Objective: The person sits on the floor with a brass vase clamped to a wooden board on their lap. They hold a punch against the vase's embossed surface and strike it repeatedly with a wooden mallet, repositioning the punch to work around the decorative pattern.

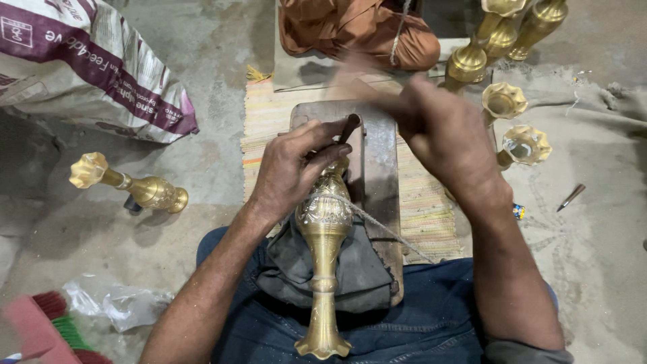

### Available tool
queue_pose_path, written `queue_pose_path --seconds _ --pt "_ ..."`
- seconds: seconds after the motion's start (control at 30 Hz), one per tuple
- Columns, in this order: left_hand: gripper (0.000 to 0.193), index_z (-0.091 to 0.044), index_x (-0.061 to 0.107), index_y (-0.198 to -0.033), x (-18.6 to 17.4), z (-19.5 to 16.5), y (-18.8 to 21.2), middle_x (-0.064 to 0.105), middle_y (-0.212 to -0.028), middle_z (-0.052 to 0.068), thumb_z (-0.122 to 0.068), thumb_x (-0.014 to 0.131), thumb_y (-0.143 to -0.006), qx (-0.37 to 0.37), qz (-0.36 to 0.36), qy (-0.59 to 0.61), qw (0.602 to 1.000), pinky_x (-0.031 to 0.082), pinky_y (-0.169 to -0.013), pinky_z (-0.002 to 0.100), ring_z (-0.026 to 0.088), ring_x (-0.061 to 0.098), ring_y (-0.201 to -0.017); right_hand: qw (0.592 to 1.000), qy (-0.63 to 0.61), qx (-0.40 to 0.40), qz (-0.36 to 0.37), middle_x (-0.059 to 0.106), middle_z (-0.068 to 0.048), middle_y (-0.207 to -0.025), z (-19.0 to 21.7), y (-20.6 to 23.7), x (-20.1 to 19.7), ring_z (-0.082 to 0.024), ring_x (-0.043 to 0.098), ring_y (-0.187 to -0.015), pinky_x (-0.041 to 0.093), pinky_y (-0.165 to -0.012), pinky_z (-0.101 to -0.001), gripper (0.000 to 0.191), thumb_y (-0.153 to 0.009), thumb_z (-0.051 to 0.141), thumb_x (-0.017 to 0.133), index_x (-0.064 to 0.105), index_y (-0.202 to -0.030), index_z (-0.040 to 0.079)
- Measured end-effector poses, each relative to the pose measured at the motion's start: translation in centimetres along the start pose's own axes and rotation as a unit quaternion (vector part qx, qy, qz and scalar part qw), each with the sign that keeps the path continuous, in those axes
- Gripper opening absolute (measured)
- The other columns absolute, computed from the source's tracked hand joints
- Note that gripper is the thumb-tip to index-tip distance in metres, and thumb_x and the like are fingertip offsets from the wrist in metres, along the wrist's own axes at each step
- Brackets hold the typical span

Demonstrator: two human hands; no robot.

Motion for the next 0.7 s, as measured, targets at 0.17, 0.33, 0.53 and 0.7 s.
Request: queue_pose_path --seconds 0.17,0.33,0.53,0.7 --pt "0.035 -0.002 0.068 -0.128 0.0 0.5 0.7 0.072 -0.102 0.010 -0.011 0.075 -0.095 0.004 -0.014 0.015 1.000 0.061 -0.077 0.036 0.023 0.076 -0.090 0.994 0.098 -0.046 -0.028 0.071 -0.015 -0.092 0.8 0.2 -0.6 -0.032 0.071 -0.084 0.056 -0.077 -0.0485 0.026 -0.093 0.010 0.080 0.060 -0.109 0.004" --pt "0.037 -0.005 0.066 -0.131 0.3 2.3 1.5 0.079 -0.097 0.007 -0.009 0.076 -0.096 -0.061 -0.043 0.108 0.991 0.062 -0.077 0.031 0.016 0.077 -0.088 0.990 0.131 -0.047 -0.034 0.070 -0.016 -0.093 1.3 0.5 -0.6 -0.033 0.070 -0.083 0.055 -0.077 -0.0491 0.032 -0.090 0.011 0.083 0.062 -0.113 0.003" --pt "0.041 -0.006 0.064 -0.137 0.9 3.4 2.2 0.081 -0.099 0.006 -0.003 0.074 -0.097 -0.056 -0.094 0.129 0.985 0.066 -0.080 0.027 0.012 0.079 -0.090 0.992 0.087 -0.068 -0.061 0.069 -0.013 -0.107 1.5 0.4 -0.6 -0.030 0.069 -0.095 0.055 -0.084 -0.0452 0.046 -0.091 0.016 0.086 0.062 -0.129 0.006" --pt "0.044 -0.004 0.064 -0.136 0.8 4.0 2.1 0.081 -0.095 0.006 -0.004 0.076 -0.094 -0.093 -0.090 0.117 0.985 0.066 -0.078 0.027 0.012 0.079 -0.087 0.976 0.199 -0.059 -0.062 0.070 -0.011 -0.104 2.2 0.7 -1.1 -0.030 0.068 -0.094 0.048 -0.080 -0.0470 0.059 -0.080 0.021 0.090 0.067 -0.134 0.012"
Point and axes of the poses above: each hand's wrist, its own y-axis away from the middle knuckle, its own x-axis out of the palm, z = x × y, the point moved 4 cm from there along -y, towards the middle knuckle
